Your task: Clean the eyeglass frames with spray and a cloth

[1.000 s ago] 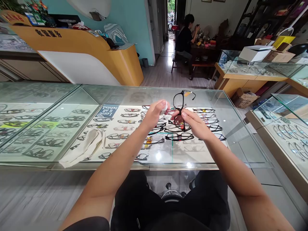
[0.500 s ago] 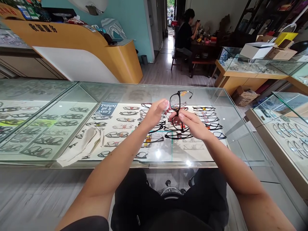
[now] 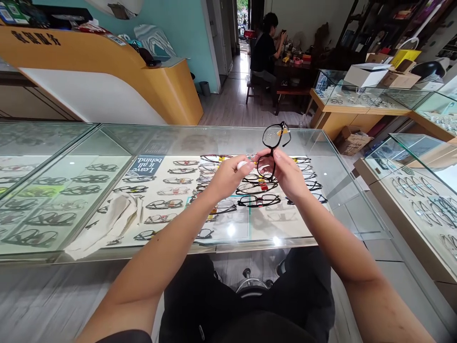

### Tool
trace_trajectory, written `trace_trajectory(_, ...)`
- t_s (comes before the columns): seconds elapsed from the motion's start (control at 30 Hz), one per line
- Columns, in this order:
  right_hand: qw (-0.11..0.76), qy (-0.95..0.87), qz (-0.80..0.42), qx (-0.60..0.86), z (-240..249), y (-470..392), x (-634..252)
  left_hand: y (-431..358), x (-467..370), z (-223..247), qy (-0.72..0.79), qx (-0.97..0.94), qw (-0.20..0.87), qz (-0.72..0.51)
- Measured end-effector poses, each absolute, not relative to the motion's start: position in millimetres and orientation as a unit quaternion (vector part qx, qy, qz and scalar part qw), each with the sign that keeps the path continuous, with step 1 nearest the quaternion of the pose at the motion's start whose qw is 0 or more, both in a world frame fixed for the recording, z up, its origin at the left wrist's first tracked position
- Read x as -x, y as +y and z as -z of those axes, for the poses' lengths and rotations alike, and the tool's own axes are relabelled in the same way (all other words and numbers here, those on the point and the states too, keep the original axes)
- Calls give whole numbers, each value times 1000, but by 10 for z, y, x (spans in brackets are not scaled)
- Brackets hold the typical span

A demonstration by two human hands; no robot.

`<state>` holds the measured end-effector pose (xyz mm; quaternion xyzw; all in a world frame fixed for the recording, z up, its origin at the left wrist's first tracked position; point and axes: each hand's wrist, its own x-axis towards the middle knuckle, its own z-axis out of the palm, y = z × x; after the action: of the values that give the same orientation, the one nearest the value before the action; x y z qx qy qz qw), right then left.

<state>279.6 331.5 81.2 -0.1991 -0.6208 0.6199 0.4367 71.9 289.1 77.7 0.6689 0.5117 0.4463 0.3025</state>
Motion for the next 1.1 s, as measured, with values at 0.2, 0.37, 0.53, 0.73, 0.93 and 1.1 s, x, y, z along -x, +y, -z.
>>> trace_trajectory(0.2, 423, -639, -610, 203, -829, 3292, -2787, 2882, -757, -769, 512, -684, 294, -428)
trace_trajectory(0.37, 409, -656, -595, 220, -815, 3286, -2783, 2874, -769, -781, 503, -678, 301, -443)
trace_trajectory(0.53, 412, -658, -585, 233, -812, 3296, -2797, 2873, -753, -790, 490, -679, 305, -454)
trace_trajectory(0.73, 428, -629, -609, 224, -868, 3310, -2820, 2991, -473, -850, 488, -610, 292, -551)
trace_trajectory(0.93, 452, -603, -621, 216, -907, 3359, -2869, 3306, 292, -744, 646, -453, 215, -575)
trace_trajectory(1.1, 476, -563, -643, 205, -882, 3460, -2901, 3452, 864, -508, 753, -342, 135, -545)
